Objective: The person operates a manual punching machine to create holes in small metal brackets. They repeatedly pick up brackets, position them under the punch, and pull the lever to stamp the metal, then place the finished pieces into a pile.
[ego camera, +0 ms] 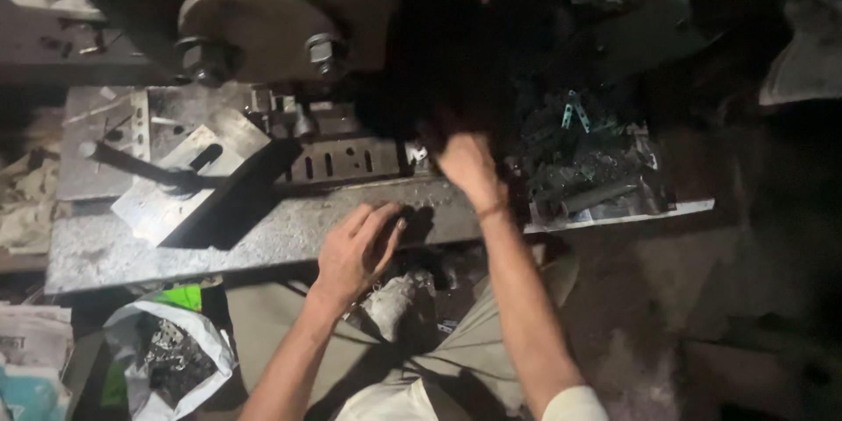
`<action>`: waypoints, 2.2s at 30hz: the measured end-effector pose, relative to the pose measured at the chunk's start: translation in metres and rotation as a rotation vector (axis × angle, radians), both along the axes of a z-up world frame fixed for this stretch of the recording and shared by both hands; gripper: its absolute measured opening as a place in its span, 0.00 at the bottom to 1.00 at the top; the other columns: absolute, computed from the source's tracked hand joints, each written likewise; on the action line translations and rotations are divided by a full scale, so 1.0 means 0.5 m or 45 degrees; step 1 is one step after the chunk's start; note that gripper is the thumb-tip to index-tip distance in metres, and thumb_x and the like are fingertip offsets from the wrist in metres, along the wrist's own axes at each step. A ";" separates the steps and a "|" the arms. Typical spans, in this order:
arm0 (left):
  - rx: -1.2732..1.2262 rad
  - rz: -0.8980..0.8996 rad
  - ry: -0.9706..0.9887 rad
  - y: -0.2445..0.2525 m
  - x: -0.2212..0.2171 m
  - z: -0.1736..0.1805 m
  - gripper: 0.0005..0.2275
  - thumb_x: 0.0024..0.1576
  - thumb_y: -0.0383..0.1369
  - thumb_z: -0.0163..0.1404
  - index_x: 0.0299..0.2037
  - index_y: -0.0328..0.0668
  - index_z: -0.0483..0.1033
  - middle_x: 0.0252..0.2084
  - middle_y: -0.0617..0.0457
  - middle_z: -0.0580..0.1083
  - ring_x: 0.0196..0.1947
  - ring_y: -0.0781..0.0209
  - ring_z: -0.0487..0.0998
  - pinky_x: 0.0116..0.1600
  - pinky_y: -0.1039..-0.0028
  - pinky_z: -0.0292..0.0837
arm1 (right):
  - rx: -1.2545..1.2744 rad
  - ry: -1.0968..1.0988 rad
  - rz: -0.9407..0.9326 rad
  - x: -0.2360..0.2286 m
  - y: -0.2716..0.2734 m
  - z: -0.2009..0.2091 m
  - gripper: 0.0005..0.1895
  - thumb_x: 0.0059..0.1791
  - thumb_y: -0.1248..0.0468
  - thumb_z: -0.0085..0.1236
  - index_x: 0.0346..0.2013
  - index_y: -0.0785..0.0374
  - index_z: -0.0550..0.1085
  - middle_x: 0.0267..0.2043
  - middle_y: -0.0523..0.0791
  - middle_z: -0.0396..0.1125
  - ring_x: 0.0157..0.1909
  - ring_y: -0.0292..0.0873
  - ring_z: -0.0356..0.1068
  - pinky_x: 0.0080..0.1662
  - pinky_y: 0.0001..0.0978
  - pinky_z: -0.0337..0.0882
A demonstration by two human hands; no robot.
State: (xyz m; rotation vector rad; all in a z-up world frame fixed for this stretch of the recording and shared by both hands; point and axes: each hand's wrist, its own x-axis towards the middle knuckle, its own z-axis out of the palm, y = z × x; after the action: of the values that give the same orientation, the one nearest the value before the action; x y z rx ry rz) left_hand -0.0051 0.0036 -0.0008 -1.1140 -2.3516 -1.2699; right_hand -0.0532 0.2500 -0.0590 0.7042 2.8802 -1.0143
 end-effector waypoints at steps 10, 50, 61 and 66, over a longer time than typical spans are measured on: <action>0.000 -0.009 0.017 0.008 0.003 -0.003 0.13 0.56 0.27 0.60 0.50 0.38 0.76 0.38 0.48 0.76 0.34 0.51 0.78 0.38 0.66 0.74 | 0.357 0.229 0.172 0.084 -0.096 0.042 0.23 0.55 0.49 0.48 0.57 0.59 0.74 0.67 0.66 0.57 0.71 0.70 0.50 0.72 0.62 0.43; -0.134 0.193 -0.422 0.040 0.003 -0.032 0.16 0.49 0.31 0.63 0.47 0.34 0.80 0.30 0.47 0.78 0.22 0.58 0.77 0.27 0.71 0.69 | 0.783 0.044 -0.360 0.027 0.621 -0.405 0.39 0.52 0.41 0.51 0.68 0.64 0.62 0.70 0.60 0.55 0.72 0.68 0.52 0.67 0.70 0.49; -0.028 0.110 -0.253 0.050 0.007 -0.035 0.15 0.52 0.31 0.60 0.48 0.33 0.79 0.38 0.47 0.79 0.33 0.60 0.82 0.37 0.76 0.75 | 0.766 0.047 -0.702 -0.026 0.586 -0.417 0.46 0.46 0.35 0.53 0.66 0.66 0.61 0.68 0.58 0.58 0.67 0.65 0.57 0.60 0.61 0.59; -0.132 0.151 -0.292 0.040 -0.002 -0.068 0.16 0.49 0.34 0.63 0.46 0.35 0.80 0.32 0.49 0.79 0.27 0.63 0.80 0.31 0.76 0.75 | 0.697 0.028 -0.555 -0.023 0.563 -0.408 0.51 0.46 0.33 0.56 0.67 0.69 0.60 0.67 0.57 0.60 0.65 0.61 0.58 0.64 0.60 0.59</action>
State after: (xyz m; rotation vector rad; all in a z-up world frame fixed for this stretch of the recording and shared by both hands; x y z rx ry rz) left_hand -0.0064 0.0234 -0.0349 -0.8829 -2.6343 -1.3080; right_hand -0.0644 0.5317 -0.2633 1.3947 3.1085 -0.2102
